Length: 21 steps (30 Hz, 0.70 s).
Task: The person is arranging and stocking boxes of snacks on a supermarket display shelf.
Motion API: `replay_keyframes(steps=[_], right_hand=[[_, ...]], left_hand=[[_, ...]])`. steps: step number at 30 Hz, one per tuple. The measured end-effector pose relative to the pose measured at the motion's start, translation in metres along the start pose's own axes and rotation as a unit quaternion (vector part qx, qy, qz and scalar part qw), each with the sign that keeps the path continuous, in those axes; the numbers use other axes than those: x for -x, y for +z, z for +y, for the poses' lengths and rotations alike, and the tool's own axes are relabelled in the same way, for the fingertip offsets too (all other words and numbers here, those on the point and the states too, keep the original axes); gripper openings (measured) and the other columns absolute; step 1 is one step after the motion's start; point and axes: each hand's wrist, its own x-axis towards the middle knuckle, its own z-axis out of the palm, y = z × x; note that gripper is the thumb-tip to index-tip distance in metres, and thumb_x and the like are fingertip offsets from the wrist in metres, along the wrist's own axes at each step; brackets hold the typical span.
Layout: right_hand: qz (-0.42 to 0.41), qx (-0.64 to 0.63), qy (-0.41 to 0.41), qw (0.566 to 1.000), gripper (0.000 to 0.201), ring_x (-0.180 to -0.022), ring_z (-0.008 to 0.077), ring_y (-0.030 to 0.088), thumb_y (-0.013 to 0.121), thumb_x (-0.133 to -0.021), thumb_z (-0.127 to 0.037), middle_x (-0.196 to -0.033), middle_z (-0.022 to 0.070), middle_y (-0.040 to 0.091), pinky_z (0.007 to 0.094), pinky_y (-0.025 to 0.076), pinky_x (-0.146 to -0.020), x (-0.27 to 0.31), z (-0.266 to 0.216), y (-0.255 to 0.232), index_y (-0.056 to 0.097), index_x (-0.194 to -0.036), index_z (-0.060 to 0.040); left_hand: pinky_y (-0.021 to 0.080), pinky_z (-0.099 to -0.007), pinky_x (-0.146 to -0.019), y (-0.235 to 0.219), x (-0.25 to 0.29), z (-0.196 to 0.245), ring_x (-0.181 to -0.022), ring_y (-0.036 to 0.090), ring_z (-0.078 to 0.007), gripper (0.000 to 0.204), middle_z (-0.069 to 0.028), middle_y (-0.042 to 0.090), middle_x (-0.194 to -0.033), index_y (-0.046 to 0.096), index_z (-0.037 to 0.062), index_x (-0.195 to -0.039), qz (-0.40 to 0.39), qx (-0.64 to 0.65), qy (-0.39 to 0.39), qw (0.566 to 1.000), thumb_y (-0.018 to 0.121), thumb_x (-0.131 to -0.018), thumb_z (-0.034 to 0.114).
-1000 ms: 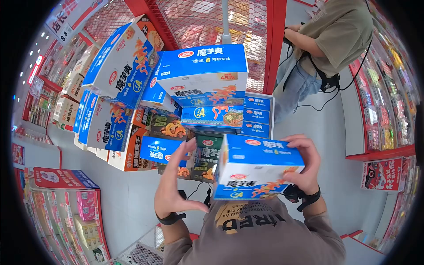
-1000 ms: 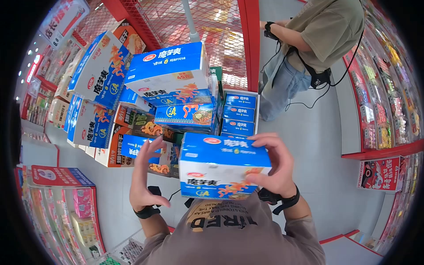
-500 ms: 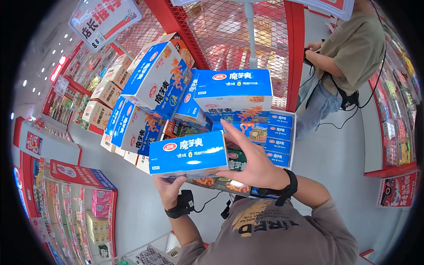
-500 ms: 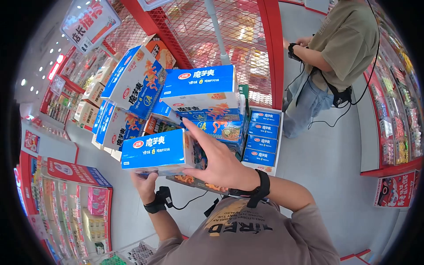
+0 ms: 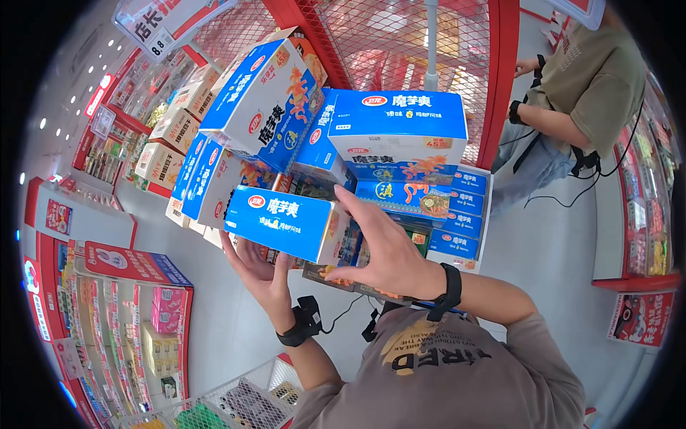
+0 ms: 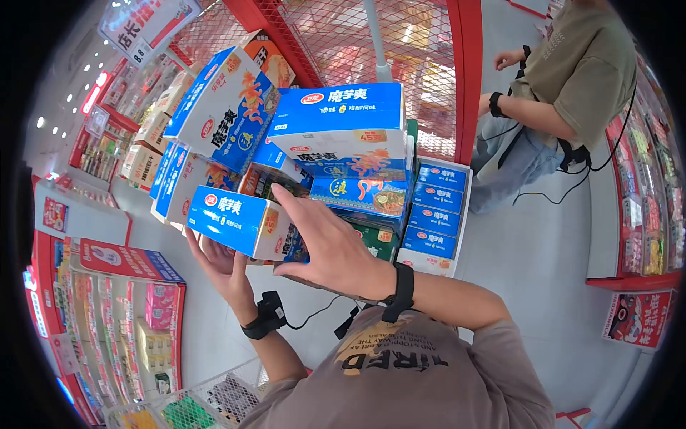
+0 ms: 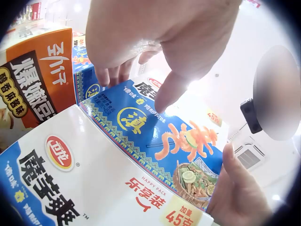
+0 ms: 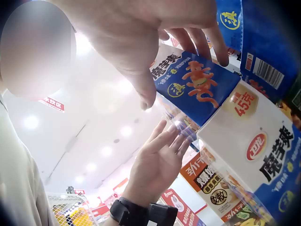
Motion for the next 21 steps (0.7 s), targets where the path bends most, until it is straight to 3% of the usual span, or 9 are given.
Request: replay_keyframes(steps=[3, 5, 7, 9, 12, 15, 18, 21], right_hand=[[-0.015, -0.002, 0.015, 1.0, 0.109, -0.117, 0.0375, 0.049, 0.088, -0.064, -0.022, -0.13, 0.0196, 0.048, 0.0442, 0.045, -0.095, 0.008, 0.001, -0.01, 0.021, -0.149, -0.0051], [0.027, 0.024, -0.015, 0.999, 0.094, -0.111, 0.0354, 0.054, 0.086, -0.068, -0.018, -0.123, 0.0191, 0.054, 0.0411, 0.048, -0.091, 0.014, -0.005, -0.025, 0.033, -0.143, -0.002], [0.051, 0.047, -0.04, 0.997, 0.081, -0.105, 0.0336, 0.059, 0.083, -0.07, -0.013, -0.116, 0.0185, 0.058, 0.039, 0.049, -0.087, 0.03, -0.003, -0.052, 0.041, -0.138, -0.0001], [0.133, 0.053, -0.028, 0.989, 0.052, -0.086, 0.024, 0.065, 0.073, -0.075, -0.001, -0.1, 0.0146, 0.065, 0.032, 0.052, -0.075, 0.051, 0.004, -0.08, 0.054, -0.123, 0.0016], [0.157, 0.097, 0.175, 0.967, 0.023, -0.082, 0.0212, 0.065, 0.066, -0.085, -0.008, -0.092, 0.0133, 0.067, 0.03, 0.05, -0.074, 0.098, 0.027, -0.12, 0.063, -0.105, 0.0023], [0.016, 0.168, 0.347, 0.923, 0.03, -0.089, 0.0254, 0.065, 0.067, -0.087, -0.017, -0.102, 0.0158, 0.067, 0.0345, 0.05, -0.08, 0.161, 0.066, -0.141, 0.062, -0.111, 0.0005], [-0.036, 0.171, 0.41, 0.895, 0.04, -0.102, 0.0296, 0.06, 0.068, -0.086, -0.026, -0.112, 0.0182, 0.064, 0.0393, 0.047, -0.088, 0.229, 0.092, -0.126, 0.061, -0.116, -0.0011], [-0.064, 0.214, 0.391, 0.893, 0.046, -0.11, 0.0317, 0.054, 0.07, -0.084, -0.028, -0.115, 0.0186, 0.062, 0.0407, 0.045, -0.093, 0.247, 0.094, -0.114, 0.059, -0.12, -0.0017]], left_hand=[[0.029, -0.0422, -0.11, -0.001, 0.001, 0.003, -0.133, 0.038, -0.0284, 0.095, -0.0185, 0.035, -0.145, 0.011, 0.0045, -0.153, -0.005, -0.022, 0.016, 1.0, 0.067, -0.077, -0.004], [0.035, -0.0392, -0.106, -0.004, 0.001, 0.001, -0.129, 0.042, -0.0249, 0.092, -0.0152, 0.038, -0.143, 0.011, 0.0056, -0.153, -0.009, -0.043, 0.039, 0.998, 0.065, -0.079, -0.006], [0.036, -0.0377, -0.103, -0.003, 0.003, 0.008, -0.128, 0.043, -0.0254, 0.08, -0.0162, 0.042, -0.139, 0.018, 0.0031, -0.151, 0.042, -0.08, 0.088, 0.992, 0.059, -0.082, -0.003], [0.037, -0.0369, -0.099, -0.005, 0.008, 0.02, -0.125, 0.045, -0.0255, 0.071, -0.0162, 0.046, -0.134, 0.025, 0.0005, -0.147, 0.108, -0.134, 0.128, 0.977, 0.056, -0.084, 0.0], [0.038, -0.0358, -0.089, -0.02, 0.021, 0.027, -0.104, 0.048, -0.0231, 0.046, -0.0137, 0.054, -0.116, 0.046, -0.0036, -0.129, 0.163, -0.05, 0.193, 0.966, 0.051, -0.084, 0.008], [0.038, -0.035, -0.084, -0.021, 0.032, 0.027, -0.098, 0.05, -0.0235, 0.04, -0.0144, 0.056, -0.109, 0.051, -0.0034, -0.12, 0.086, -0.048, 0.203, 0.974, 0.053, -0.084, 0.016], [0.039, -0.0369, -0.078, -0.005, 0.031, 0.027, -0.092, 0.05, -0.0263, 0.042, -0.0179, 0.055, -0.101, 0.051, -0.0048, -0.115, 0.075, -0.078, 0.203, 0.973, 0.052, -0.08, 0.018], [0.04, -0.0382, -0.075, 0.001, 0.027, 0.032, -0.089, 0.05, -0.0272, 0.04, -0.0181, 0.055, -0.099, 0.051, -0.0051, -0.113, 0.075, -0.052, 0.209, 0.974, 0.051, -0.08, 0.018]])
